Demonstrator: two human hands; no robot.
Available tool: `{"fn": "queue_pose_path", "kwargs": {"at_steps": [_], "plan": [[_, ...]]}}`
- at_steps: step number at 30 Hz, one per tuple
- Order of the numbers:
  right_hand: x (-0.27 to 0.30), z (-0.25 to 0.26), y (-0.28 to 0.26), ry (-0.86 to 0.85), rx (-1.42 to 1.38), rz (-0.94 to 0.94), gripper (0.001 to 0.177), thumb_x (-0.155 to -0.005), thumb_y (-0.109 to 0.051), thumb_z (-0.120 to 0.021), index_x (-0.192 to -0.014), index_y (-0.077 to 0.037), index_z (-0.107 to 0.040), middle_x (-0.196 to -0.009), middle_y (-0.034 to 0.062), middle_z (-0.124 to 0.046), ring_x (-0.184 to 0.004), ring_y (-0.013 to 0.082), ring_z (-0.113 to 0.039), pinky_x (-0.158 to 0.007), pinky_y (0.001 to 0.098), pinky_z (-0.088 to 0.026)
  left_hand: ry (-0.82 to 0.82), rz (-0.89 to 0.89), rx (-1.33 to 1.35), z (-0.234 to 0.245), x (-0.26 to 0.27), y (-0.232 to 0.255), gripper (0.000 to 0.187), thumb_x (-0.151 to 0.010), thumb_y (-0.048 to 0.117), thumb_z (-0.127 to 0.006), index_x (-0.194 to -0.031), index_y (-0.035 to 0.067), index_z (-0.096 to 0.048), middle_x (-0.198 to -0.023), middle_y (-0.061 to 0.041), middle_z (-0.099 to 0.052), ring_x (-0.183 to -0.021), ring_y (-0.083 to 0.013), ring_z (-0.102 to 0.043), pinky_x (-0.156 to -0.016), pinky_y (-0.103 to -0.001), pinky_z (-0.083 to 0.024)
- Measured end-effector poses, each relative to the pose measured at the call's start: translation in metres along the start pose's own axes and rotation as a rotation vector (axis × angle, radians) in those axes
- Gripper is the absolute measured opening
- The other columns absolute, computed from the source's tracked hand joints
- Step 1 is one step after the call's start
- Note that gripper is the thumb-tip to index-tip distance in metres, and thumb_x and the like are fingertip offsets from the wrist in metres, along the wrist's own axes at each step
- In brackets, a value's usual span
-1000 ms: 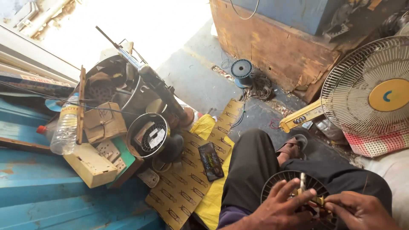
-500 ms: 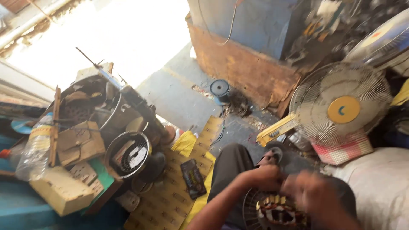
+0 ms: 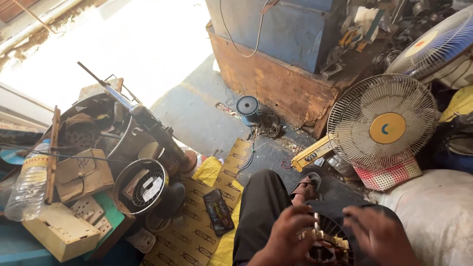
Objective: Repairing or rewinding the copper coils of a ceiling fan motor stator.
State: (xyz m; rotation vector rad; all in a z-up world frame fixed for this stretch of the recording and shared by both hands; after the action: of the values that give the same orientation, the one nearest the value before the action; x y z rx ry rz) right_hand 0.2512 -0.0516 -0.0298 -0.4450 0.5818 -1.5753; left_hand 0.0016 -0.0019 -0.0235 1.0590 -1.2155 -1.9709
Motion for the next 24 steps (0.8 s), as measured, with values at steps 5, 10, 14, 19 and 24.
{"fn": "queue_pose_path", "kwargs": {"at_steps": [5,10,14,19,24], "plan": [[-0.042,-0.019,0.038,-0.036,0.065,-0.162,0.027,-0.081,-0.036,-0.084,-0.097,-0.015,-0.079,-0.088,0.0051,-0.076,-0.073,0.0235,-0.073,-0.068,0.0384,-0.06,-0.024,0.248,0.24,0.0,-0.024,-0.006,0.016,-0.088,0.012,-0.074,-0.103,0.004,-0.074,-0.128,-0.014,-0.065,-0.117,-0.0302,-0.07,-0.096,-0.04,-0.059],[-0.036,-0.004,0.024,-0.231,0.002,-0.272,0.048,-0.075,-0.04,-0.089,-0.116,-0.02,-0.075,-0.119,0.0029,-0.067,-0.09,0.0202,-0.074,-0.072,0.0362,-0.062,-0.03,-0.017,0.046,0.009,-0.023,0.0,0.016,-0.091,0.009,-0.077,-0.104,0.001,-0.074,-0.126,-0.015,-0.068,-0.125,-0.0302,-0.068,-0.104,-0.042,-0.055],[-0.004,-0.01,0.019,-0.193,-0.127,0.096,0.06,-0.075,-0.032,-0.082,-0.131,-0.018,-0.067,-0.149,0.0077,-0.054,-0.132,0.027,-0.051,-0.101,0.0427,-0.044,-0.036,0.164,0.146,0.007,-0.012,-0.022,0.013,-0.088,0.011,-0.076,-0.098,0.004,-0.075,-0.122,-0.014,-0.068,-0.116,-0.0274,-0.071,-0.096,-0.041,-0.059],[0.006,-0.043,0.039,-0.534,-0.387,0.139,0.051,-0.088,-0.018,-0.077,-0.138,-0.014,-0.067,-0.149,0.0061,-0.058,-0.156,0.0297,-0.025,-0.123,0.0533,-0.014,-0.035,0.1,0.206,-0.007,-0.003,-0.037,0.014,-0.09,0.013,-0.077,-0.099,0.003,-0.074,-0.118,-0.015,-0.07,-0.111,-0.0274,-0.073,-0.095,-0.041,-0.06],[0.004,-0.047,0.048,-0.553,-0.521,0.283,0.039,-0.093,-0.023,-0.078,-0.128,-0.01,-0.064,-0.136,0.009,-0.063,-0.146,0.0289,-0.047,-0.124,0.0556,-0.01,-0.175,-0.047,0.195,-0.018,0.011,-0.031,0.015,-0.101,0.02,-0.078,-0.101,0.007,-0.072,-0.109,-0.01,-0.073,-0.11,-0.0256,-0.073,-0.095,-0.042,-0.059]]}}
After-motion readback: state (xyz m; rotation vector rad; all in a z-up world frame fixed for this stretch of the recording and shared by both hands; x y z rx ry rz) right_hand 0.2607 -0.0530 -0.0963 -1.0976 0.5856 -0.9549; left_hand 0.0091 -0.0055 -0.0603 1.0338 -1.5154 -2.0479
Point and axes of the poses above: each hand's wrist, its own x-axis away from the middle knuckle, its own z-axis out of the back of the hand, y = z × x, the point moved 3 cm from there along -x, towards the middle knuckle
